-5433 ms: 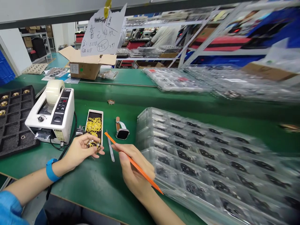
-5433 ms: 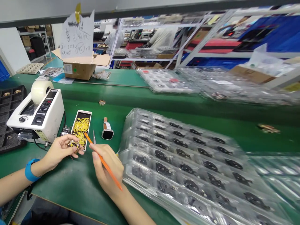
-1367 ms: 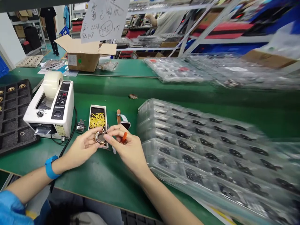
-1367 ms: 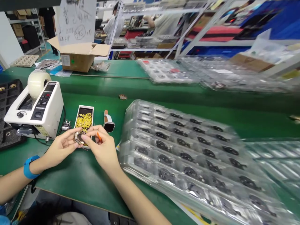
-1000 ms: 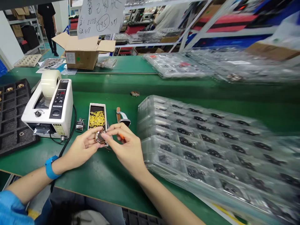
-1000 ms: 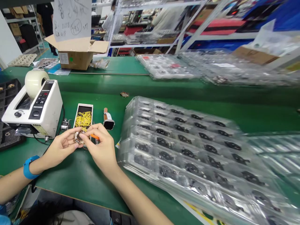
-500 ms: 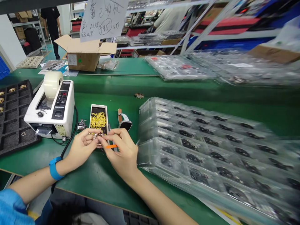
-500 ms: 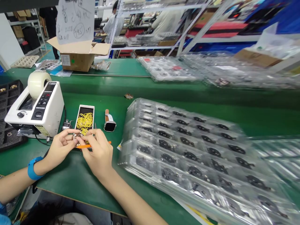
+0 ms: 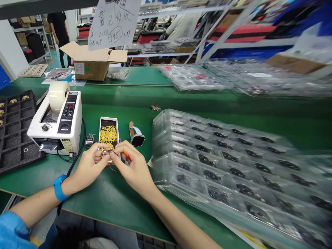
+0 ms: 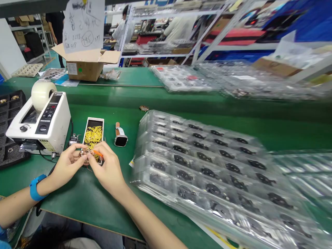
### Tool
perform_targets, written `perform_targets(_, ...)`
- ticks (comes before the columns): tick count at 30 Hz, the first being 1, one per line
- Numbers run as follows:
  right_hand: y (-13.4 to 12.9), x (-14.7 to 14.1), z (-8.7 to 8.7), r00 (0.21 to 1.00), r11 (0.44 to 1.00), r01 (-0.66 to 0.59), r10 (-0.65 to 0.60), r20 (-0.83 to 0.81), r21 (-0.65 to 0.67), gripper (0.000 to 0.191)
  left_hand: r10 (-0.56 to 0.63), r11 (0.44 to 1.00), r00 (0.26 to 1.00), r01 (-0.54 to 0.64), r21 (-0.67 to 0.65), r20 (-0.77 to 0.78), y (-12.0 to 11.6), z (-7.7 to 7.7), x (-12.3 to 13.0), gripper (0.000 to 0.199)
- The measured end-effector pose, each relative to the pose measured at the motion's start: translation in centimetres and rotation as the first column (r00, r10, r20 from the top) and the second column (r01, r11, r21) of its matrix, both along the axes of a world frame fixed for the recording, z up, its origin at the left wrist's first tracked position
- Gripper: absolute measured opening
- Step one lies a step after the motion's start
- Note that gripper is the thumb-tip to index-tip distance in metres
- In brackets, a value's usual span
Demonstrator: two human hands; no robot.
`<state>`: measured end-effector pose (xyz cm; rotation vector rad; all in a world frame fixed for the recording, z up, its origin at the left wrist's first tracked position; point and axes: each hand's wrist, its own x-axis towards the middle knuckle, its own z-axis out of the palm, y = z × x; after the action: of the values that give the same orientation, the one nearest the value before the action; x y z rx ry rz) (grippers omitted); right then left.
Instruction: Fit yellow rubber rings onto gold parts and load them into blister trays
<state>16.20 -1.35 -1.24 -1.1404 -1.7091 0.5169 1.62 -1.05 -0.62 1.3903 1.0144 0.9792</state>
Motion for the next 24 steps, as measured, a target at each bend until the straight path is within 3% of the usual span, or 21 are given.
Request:
perform_targets(3,-0.1,0.2,0.0,0.974,0.976,-0.009,-0.04,0.224,0.216,0.012,0.013,0.977,0.953,0.053,0.208,-0.302,0.4,0.5,-0.5,0.007)
perform_targets(5,-0.5,0.4,-0.1,0.941,0.923,-0.004,-0.127,0.314,0.386,0.012,0.084,0.953,0.934,0.026,0.303,-0.346,0.7,0.8,-0.6,0.009)
perform_targets(7,-0.9,0.6,-0.2,0.921,0.825,0.03,-0.243,0.306,0.564,0.012,0.108,0.962,0.955,-0.029,0.273,-0.276,0.8,1.1,-0.6,0.005)
perform_targets(10,-1.5,0.6,-0.4,0.891,0.698,0.044,-0.351,0.288,0.714,0.016,0.082,0.995,0.993,-0.076,0.072,-0.083,0.7,1.3,-0.4,0.009)
perform_targets(12,-1.6,0.5,-0.5,0.869,0.695,0.071,-0.395,0.298,0.715,0.018,0.057,0.997,0.997,-0.055,-0.057,0.042,0.5,1.2,-0.3,0.015)
perform_targets(15,-1.3,0.4,-0.4,0.857,0.746,0.142,-0.422,0.296,0.651,0.018,0.005,0.983,0.989,0.022,-0.181,0.146,0.1,1.2,-0.1,0.022)
perform_targets(20,-0.7,0.4,-0.2,0.893,0.777,0.081,-0.335,0.3,0.625,0.011,0.014,0.976,0.978,0.031,-0.215,0.206,-0.6,1.6,0.2,0.03)
perform_targets(24,-0.5,0.4,-0.3,0.892,0.738,0.028,-0.323,0.317,0.674,0.01,0.036,0.979,0.987,-0.003,-0.206,0.156,-0.9,1.6,0.4,0.03)
